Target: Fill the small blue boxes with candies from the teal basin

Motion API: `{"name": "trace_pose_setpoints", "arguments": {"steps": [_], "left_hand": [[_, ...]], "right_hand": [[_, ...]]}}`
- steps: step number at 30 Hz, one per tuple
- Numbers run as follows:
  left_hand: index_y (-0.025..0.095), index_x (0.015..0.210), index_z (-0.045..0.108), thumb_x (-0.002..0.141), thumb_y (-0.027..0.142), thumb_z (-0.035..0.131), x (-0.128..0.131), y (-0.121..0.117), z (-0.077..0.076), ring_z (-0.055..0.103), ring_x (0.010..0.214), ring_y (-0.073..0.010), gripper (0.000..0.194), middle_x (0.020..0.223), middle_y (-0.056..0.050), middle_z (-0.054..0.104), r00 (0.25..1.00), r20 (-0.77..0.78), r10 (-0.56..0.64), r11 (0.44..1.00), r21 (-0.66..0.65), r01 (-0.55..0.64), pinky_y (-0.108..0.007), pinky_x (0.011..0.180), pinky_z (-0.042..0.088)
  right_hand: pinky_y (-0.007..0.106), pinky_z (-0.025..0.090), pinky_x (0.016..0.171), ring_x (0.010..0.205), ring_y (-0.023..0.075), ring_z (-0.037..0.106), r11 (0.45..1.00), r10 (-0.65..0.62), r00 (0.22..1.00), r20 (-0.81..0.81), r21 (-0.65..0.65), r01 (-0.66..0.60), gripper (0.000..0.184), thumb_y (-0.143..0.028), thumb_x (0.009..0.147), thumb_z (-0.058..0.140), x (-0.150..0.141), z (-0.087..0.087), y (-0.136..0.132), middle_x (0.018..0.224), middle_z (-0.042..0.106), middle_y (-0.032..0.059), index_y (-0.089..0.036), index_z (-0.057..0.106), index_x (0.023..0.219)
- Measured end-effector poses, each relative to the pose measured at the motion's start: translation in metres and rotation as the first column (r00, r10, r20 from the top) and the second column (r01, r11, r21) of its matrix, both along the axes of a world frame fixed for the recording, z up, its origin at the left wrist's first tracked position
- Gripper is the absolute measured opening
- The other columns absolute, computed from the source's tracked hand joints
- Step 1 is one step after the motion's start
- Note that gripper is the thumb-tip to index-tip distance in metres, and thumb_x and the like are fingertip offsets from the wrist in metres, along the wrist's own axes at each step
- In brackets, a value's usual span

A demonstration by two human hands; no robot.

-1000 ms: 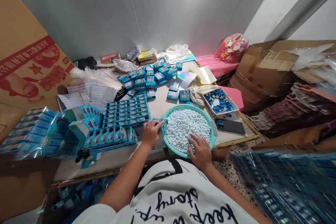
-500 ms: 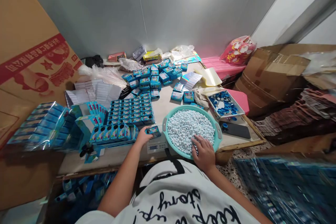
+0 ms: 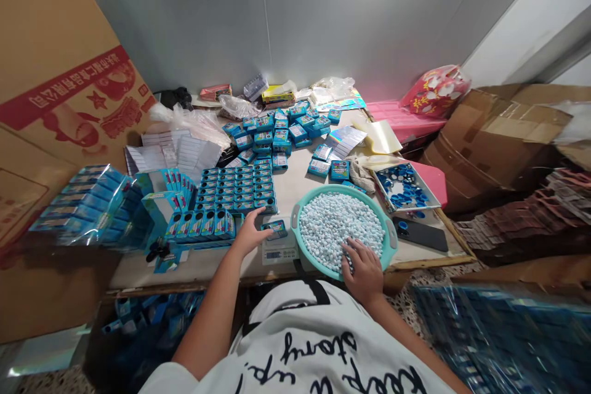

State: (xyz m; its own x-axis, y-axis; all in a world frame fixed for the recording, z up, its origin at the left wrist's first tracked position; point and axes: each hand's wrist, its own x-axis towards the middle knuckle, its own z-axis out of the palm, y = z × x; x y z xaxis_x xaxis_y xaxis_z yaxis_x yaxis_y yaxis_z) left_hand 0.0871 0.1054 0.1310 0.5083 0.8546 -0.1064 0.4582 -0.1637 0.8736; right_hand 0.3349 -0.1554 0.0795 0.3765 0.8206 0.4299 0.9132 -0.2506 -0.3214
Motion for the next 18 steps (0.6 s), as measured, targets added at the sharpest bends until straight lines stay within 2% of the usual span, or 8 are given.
{"name": "trace_pose_setpoints", "arguments": {"steps": [12,18], "left_hand": [[0.025,0.13,0.058,0.074,0.031,0.072,-0.0058,-0.0046,0.0022,0.048,0.131,-0.028,0.058,0.139,-0.009,0.054,1.0,-0.001,0.017,1.0,-0.005,-0.017,-0.043,0.109,0.039],[0.023,0.131,0.056,0.069,0.026,0.075,-0.0058,-0.0048,-0.005,0.051,0.128,-0.0284,0.065,0.136,-0.011,0.055,0.999,-0.049,-0.005,1.0,0.007,0.006,-0.043,0.107,0.041]], "right_hand": [[0.049,0.037,0.107,0.127,0.0289,0.051,1.0,0.001,1.0,-0.003,0.006,-0.001,0.036,-0.025,0.088,0.051,-0.0005,0.0,0.0005,0.132,0.061,0.0074,-0.025,0.062,0.121],[0.048,0.037,0.107,0.127,0.0286,0.051,1.0,0.002,1.0,-0.007,0.006,-0.002,0.034,-0.025,0.088,0.053,-0.0001,-0.0025,0.0001,0.133,0.061,0.0072,-0.024,0.062,0.121]]}}
